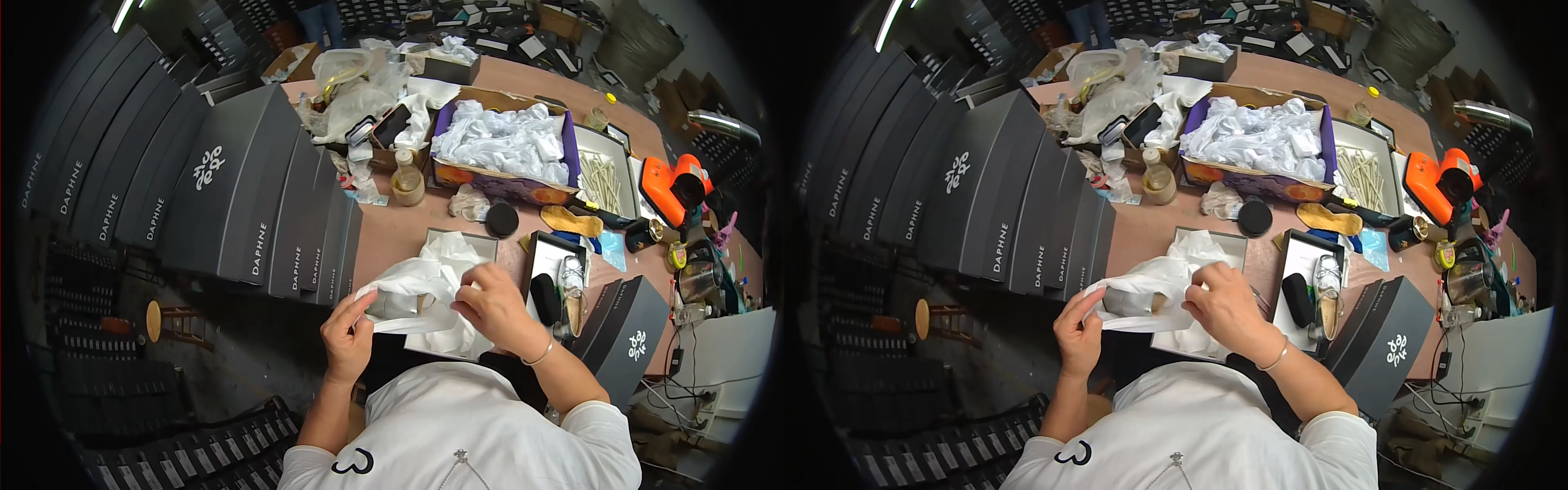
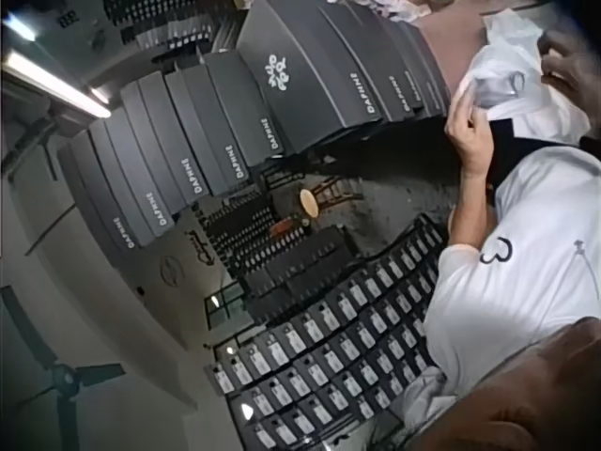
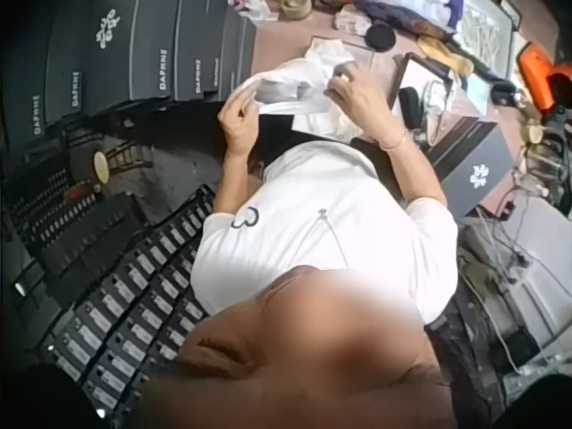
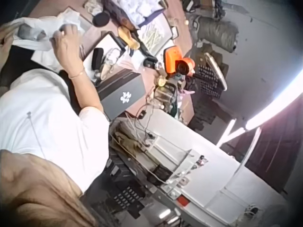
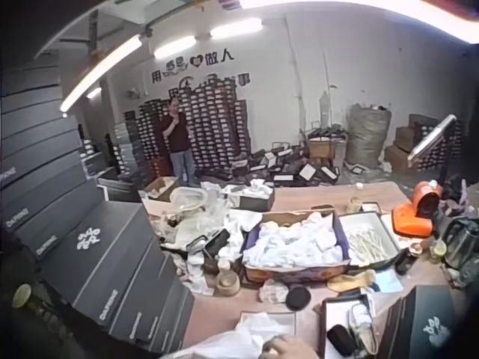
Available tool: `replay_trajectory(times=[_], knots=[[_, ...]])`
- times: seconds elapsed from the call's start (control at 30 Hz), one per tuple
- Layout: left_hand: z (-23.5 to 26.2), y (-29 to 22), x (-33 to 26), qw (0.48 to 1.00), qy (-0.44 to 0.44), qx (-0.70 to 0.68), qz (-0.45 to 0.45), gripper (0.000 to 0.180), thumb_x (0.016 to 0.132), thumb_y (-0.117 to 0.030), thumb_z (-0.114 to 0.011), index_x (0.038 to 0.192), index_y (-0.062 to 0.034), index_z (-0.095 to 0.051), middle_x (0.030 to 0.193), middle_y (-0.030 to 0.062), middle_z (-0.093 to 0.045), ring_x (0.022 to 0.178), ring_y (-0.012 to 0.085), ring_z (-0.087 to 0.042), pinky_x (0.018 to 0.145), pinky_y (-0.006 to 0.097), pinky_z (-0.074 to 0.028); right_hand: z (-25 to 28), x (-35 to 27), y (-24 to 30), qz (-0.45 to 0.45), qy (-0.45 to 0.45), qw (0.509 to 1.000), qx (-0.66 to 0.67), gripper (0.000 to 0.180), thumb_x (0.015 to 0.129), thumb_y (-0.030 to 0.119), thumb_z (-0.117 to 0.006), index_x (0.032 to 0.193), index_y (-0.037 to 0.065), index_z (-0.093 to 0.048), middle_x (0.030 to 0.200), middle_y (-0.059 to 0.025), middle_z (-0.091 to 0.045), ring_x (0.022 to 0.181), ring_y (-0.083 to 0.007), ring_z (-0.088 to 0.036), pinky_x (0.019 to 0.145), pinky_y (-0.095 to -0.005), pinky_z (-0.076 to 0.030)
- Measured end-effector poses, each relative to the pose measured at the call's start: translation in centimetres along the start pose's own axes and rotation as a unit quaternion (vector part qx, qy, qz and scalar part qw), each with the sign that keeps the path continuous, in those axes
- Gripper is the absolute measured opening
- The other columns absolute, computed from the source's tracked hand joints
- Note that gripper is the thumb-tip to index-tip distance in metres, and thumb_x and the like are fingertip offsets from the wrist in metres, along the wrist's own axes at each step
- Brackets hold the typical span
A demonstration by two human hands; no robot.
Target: Packing shoes into boxes with tissue paper and silica gel packets.
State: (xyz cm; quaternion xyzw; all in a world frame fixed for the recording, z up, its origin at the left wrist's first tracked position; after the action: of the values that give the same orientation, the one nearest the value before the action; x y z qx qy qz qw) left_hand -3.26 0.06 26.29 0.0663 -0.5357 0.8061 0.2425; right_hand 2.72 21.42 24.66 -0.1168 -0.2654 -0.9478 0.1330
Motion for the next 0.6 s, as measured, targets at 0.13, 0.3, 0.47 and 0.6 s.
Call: replay_trajectory(times=[0.13, 0.3, 0.47, 0.6], knots=[[-0.4, -0.6, -0.2, 0.999, -0.003, -0.015, 0.044, 0.036, 0.075, 0.012, -0.050, 0.105, 0.0011, -0.067, 0.101, 0.0159, -0.067, 0.081, 0.0209, -0.066, 0.067, 0.025, -0.050, -0.2, 0.5, 0.5, -0.073, -0.106, 0.982, 0.137, 0.058, 0.079, 0.031, -0.073, 0.127, 0.007, -0.051, 0.105, -0.0183, -0.060, 0.092, -0.0358, -0.059, 0.077, -0.0436, -0.047], [-0.2, -2.2, 0.4, 0.996, -0.008, 0.068, -0.052, 0.036, 0.075, 0.013, -0.050, 0.104, 0.0008, -0.067, 0.099, 0.0163, -0.067, 0.072, 0.0214, -0.064, 0.062, 0.026, -0.049, -3.6, 1.1, -2.4, -0.112, -0.009, 0.966, 0.234, 0.038, 0.083, 0.014, -0.068, 0.119, 0.004, -0.059, 0.078, -0.0136, -0.057, 0.069, -0.0254, -0.057, 0.061, -0.0348, -0.045], [1.4, -3.3, 0.8, 0.999, -0.014, 0.029, -0.019, 0.035, 0.076, 0.013, -0.048, 0.102, 0.0017, -0.068, 0.096, 0.0154, -0.067, 0.069, 0.0175, -0.062, 0.060, 0.026, -0.048, 0.5, 5.1, -2.7, -0.070, -0.134, 0.971, 0.185, 0.022, 0.081, 0.004, -0.067, 0.103, 0.003, -0.065, 0.074, -0.0136, -0.055, 0.064, -0.0298, -0.056, 0.058, -0.0363, -0.045], [3.1, -3.7, 0.0, 0.999, -0.042, 0.015, 0.007, 0.033, 0.075, 0.014, -0.047, 0.096, 0.0009, -0.069, 0.093, 0.0139, -0.068, 0.066, 0.0135, -0.060, 0.056, 0.023, -0.046, 4.9, 5.5, 2.0, 0.019, -0.181, 0.971, 0.158, 0.023, 0.081, 0.003, -0.066, 0.104, 0.005, -0.065, 0.071, -0.0112, -0.053, 0.059, -0.0289, -0.054, 0.055, -0.0368, -0.044]])
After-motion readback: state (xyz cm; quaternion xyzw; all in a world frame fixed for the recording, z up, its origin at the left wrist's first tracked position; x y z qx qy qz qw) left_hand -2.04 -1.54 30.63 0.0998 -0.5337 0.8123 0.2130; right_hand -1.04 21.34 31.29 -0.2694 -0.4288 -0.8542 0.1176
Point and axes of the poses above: each hand's wrist, its own x-axis towards the middle knuckle, its own z-axis out of the back of the hand, y = z × x, the point moved 8 cm from there along x, towards the middle knuckle
